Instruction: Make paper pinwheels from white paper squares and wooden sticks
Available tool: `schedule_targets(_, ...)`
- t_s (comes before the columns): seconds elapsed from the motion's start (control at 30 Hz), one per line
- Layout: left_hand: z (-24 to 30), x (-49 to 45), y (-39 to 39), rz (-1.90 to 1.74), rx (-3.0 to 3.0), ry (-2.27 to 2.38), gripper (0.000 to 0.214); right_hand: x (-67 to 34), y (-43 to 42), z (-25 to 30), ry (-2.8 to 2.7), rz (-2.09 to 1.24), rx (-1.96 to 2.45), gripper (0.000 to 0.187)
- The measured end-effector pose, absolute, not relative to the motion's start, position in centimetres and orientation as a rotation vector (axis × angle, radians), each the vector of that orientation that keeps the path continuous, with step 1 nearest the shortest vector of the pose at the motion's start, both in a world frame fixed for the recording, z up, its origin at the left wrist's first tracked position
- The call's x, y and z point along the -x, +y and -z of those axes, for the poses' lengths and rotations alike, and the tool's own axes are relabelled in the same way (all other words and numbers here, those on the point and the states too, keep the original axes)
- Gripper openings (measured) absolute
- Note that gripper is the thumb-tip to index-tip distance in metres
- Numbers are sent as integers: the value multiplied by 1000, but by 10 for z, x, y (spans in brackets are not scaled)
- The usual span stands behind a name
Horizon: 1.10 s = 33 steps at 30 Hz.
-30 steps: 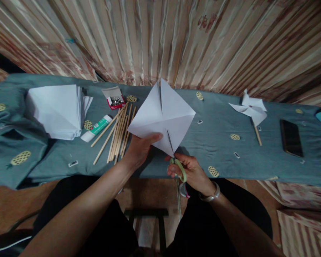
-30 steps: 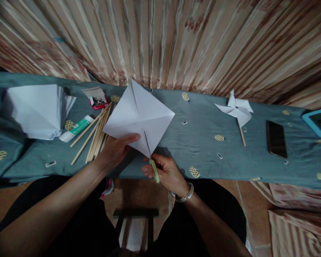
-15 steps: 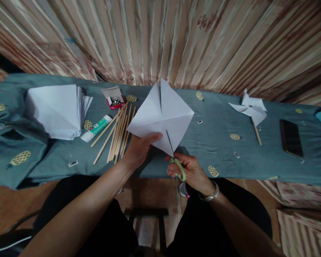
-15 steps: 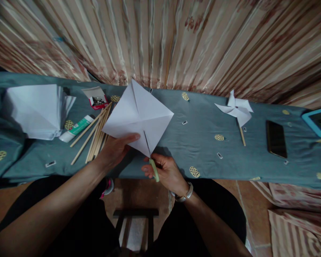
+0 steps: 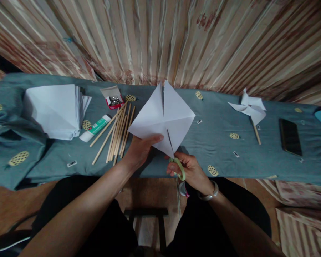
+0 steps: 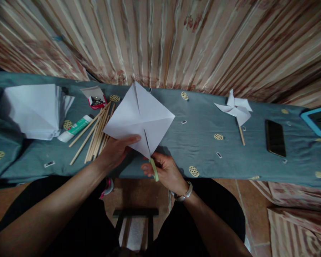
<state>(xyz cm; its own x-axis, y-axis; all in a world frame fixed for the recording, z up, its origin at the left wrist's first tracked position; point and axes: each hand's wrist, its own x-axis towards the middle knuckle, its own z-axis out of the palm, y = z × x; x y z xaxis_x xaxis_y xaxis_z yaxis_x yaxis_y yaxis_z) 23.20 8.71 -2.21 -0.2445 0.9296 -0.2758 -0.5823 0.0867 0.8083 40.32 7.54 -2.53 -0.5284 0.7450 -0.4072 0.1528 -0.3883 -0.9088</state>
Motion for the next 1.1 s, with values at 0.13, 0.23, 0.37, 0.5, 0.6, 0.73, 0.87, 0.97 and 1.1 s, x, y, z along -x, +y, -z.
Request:
schedule_targets(0.13, 22, -231, 87, -1486, -448, 1067, 63, -404, 75, 26, -1437, -1962, 1205, 48)
schedule_targets(0.23, 22, -231, 87, -1505, -444, 1069, 65, -403, 76, 25, -1427, -1984, 1216, 49)
schedule_targets(0.37, 22, -231, 87, -1512, -452, 1055, 65, -401, 76, 22, -1371, -2002, 1240, 48)
schedule_targets(0.5, 20, -231, 87, -1517, -442, 1059, 65, -400, 76, 23, -1331, -2008, 1252, 48)
schedule_targets(0.6, 19, -232, 87, -1528, -445, 1044, 68, -400, 75, 26, -1324, -2007, 1262, 48)
schedule_targets(0.73, 19, -232, 87, -1527, -447, 1044, 69, -401, 75, 27, -1357, -2000, 1248, 48)
schedule_targets(0.87, 20, -230, 88, -1525, -453, 1052, 67, -401, 76, 24, -1398, -2015, 1218, 48)
schedule_targets(0.97, 21, -230, 89, -1531, -455, 1052, 63, -402, 76, 22, -1406, -2013, 1212, 48)
schedule_targets(1.1, 21, -231, 88, -1523, -446, 1051, 66, -401, 76, 21, -1378, -2012, 1201, 50)
